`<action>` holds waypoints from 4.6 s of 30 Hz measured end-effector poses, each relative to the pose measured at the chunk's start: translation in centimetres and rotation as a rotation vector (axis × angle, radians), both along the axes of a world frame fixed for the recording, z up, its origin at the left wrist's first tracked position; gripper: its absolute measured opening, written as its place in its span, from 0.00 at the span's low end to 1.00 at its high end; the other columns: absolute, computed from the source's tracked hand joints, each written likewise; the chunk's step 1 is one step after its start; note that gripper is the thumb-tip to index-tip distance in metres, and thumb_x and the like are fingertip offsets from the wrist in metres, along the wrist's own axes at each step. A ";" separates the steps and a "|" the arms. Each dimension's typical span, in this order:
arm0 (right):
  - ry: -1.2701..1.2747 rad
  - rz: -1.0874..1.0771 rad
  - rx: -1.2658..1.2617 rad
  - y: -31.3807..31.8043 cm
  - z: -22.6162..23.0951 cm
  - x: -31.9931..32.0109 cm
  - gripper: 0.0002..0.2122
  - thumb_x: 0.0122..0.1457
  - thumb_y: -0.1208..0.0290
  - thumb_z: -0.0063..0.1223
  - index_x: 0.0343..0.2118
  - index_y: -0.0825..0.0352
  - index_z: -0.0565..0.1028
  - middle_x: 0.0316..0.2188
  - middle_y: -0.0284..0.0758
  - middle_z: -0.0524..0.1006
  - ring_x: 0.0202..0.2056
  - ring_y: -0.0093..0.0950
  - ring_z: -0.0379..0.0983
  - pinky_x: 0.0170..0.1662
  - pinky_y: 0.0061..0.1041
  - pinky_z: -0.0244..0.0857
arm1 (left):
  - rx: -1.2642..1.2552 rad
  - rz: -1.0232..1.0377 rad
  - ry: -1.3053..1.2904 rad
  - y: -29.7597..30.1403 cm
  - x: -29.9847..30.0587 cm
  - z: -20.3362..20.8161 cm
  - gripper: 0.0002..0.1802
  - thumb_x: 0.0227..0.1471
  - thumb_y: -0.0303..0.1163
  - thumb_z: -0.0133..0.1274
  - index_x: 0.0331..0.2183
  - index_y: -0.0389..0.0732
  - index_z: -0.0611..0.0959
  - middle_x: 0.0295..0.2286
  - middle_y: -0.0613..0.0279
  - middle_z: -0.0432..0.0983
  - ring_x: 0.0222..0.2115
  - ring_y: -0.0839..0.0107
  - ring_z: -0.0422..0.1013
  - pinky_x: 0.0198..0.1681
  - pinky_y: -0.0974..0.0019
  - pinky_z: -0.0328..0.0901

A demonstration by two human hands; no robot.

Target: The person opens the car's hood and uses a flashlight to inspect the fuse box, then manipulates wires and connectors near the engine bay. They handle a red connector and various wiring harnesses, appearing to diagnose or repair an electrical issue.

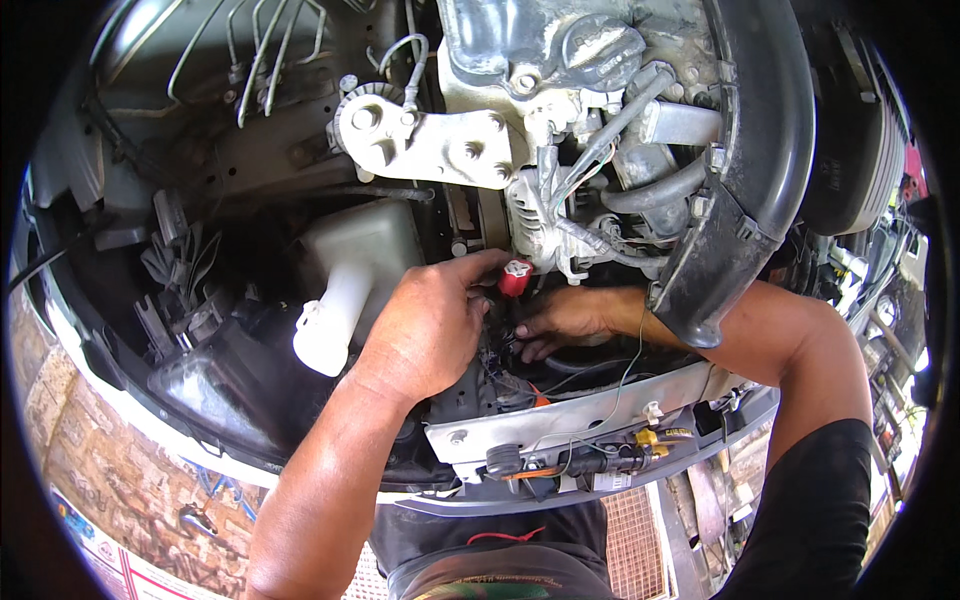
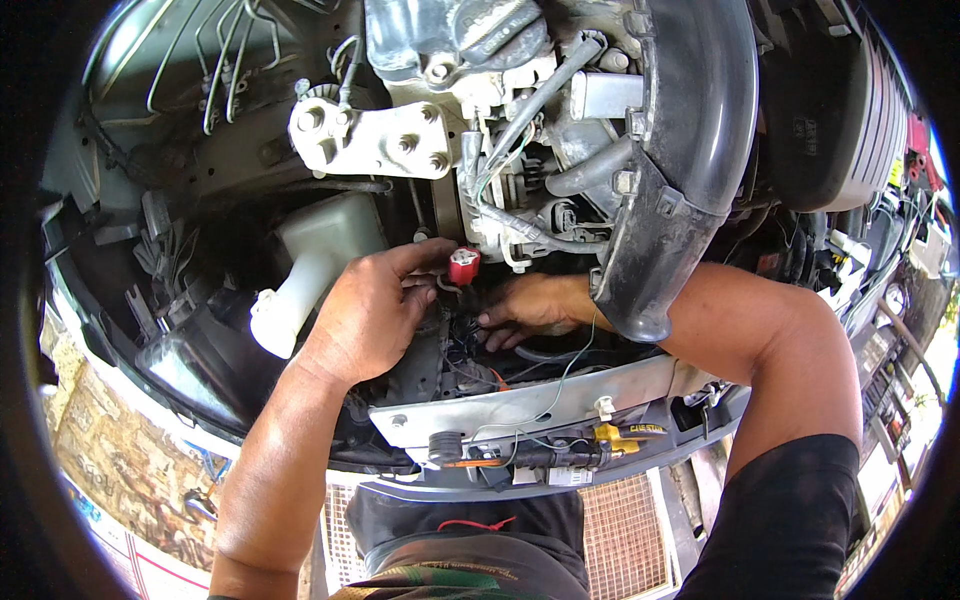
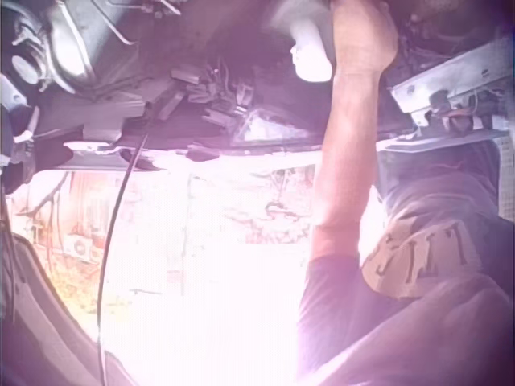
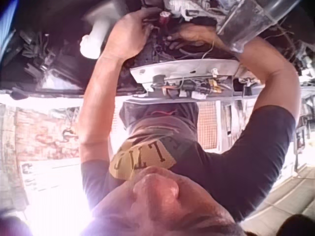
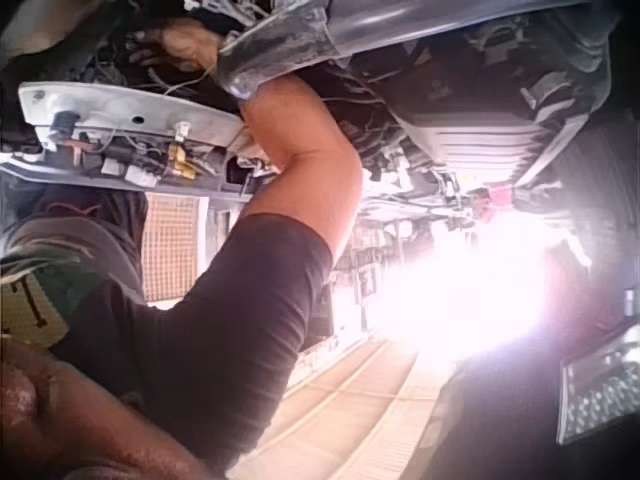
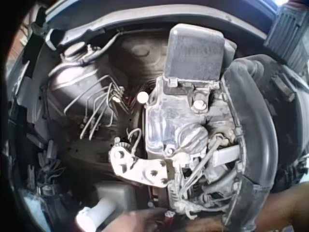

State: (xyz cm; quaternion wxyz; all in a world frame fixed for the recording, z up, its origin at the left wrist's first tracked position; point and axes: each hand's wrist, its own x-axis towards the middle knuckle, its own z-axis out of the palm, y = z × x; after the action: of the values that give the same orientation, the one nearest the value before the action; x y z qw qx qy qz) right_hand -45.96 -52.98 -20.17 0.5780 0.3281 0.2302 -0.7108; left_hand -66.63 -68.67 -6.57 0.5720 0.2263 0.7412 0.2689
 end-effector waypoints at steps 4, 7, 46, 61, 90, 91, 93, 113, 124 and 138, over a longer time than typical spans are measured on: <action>-0.027 -0.029 -0.044 0.2 -0.5 0.5 0.17 0.75 0.63 0.55 0.58 0.69 0.75 0.50 0.41 0.82 0.50 0.32 0.80 0.54 0.35 0.74 | -0.004 -0.075 0.021 -0.3 0.0 -0.3 0.28 0.59 0.19 0.57 0.61 0.39 0.80 0.49 0.45 0.85 0.51 0.51 0.82 0.56 0.55 0.74; -0.050 -0.057 -0.063 0.1 -0.8 0.9 0.15 0.75 0.64 0.54 0.56 0.69 0.77 0.48 0.41 0.83 0.47 0.31 0.82 0.51 0.34 0.75 | 0.053 -0.072 0.032 -0.6 0.2 -0.6 0.28 0.59 0.21 0.60 0.61 0.39 0.80 0.48 0.45 0.85 0.50 0.50 0.82 0.55 0.55 0.75; 0.695 0.369 0.201 -0.1 0.2 -2.5 0.17 0.68 0.61 0.60 0.49 0.71 0.85 0.41 0.41 0.88 0.44 0.33 0.84 0.53 0.33 0.73 | -0.305 -0.003 0.312 -0.1 0.2 -2.4 0.19 0.56 0.25 0.67 0.48 0.32 0.83 0.40 0.40 0.86 0.45 0.44 0.82 0.51 0.51 0.75; 0.771 0.371 0.193 0.0 -0.1 -2.0 0.20 0.64 0.56 0.65 0.54 0.64 0.85 0.49 0.42 0.87 0.52 0.38 0.82 0.59 0.35 0.71 | -0.225 0.032 0.256 -0.1 0.2 -2.5 0.18 0.52 0.15 0.53 0.45 0.35 0.84 0.39 0.37 0.85 0.47 0.39 0.80 0.52 0.49 0.73; 0.893 0.765 0.448 -0.1 0.4 -3.0 0.20 0.66 0.62 0.61 0.57 0.66 0.80 0.49 0.52 0.84 0.53 0.50 0.80 0.58 0.45 0.73 | -0.199 -0.086 0.256 -0.5 0.4 0.8 0.10 0.47 0.09 0.49 0.31 0.33 0.76 0.32 0.38 0.78 0.39 0.35 0.75 0.43 0.46 0.68; 0.890 0.815 0.446 -0.2 0.1 -3.0 0.19 0.67 0.63 0.60 0.58 0.65 0.79 0.50 0.51 0.83 0.53 0.50 0.80 0.58 0.44 0.73 | -0.201 -0.090 0.258 -0.6 0.4 1.0 0.10 0.47 0.09 0.49 0.31 0.33 0.76 0.32 0.38 0.78 0.39 0.35 0.74 0.43 0.46 0.68; 0.911 0.804 0.460 -0.3 -0.2 -2.5 0.17 0.67 0.64 0.60 0.54 0.66 0.81 0.48 0.52 0.83 0.51 0.50 0.81 0.55 0.46 0.73 | -0.185 -0.109 0.251 -1.2 0.2 1.0 0.09 0.50 0.11 0.51 0.34 0.33 0.77 0.32 0.38 0.78 0.37 0.36 0.74 0.42 0.48 0.68; 1.196 0.705 0.779 -0.9 -1.8 1.4 0.18 0.63 0.55 0.63 0.44 0.66 0.81 0.41 0.52 0.82 0.40 0.52 0.81 0.44 0.52 0.74 | -0.233 -0.126 0.260 -1.0 0.6 1.0 0.14 0.51 0.11 0.50 0.40 0.33 0.80 0.38 0.37 0.80 0.44 0.35 0.76 0.49 0.42 0.70; 0.880 0.997 0.220 0.9 2.7 -3.5 0.23 0.66 0.55 0.62 0.49 0.76 0.80 0.45 0.56 0.84 0.49 0.55 0.82 0.56 0.49 0.74 | -0.137 -0.198 0.140 -1.3 0.3 1.4 0.20 0.52 0.12 0.53 0.47 0.34 0.83 0.41 0.41 0.81 0.47 0.37 0.77 0.52 0.47 0.71; 0.976 0.399 0.444 -0.6 2.0 -2.2 0.17 0.65 0.67 0.62 0.56 0.64 0.81 0.51 0.47 0.84 0.53 0.45 0.81 0.59 0.41 0.73 | -0.254 0.055 0.142 -0.4 0.1 -0.2 0.19 0.63 0.18 0.54 0.55 0.35 0.81 0.43 0.42 0.85 0.46 0.50 0.82 0.53 0.55 0.73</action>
State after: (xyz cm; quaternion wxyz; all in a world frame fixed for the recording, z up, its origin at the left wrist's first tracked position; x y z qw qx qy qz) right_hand -48.21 -53.55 -18.15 0.4451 0.0256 0.6716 -0.5918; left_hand -66.57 -69.03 -6.78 0.5347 0.1499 0.8137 0.1717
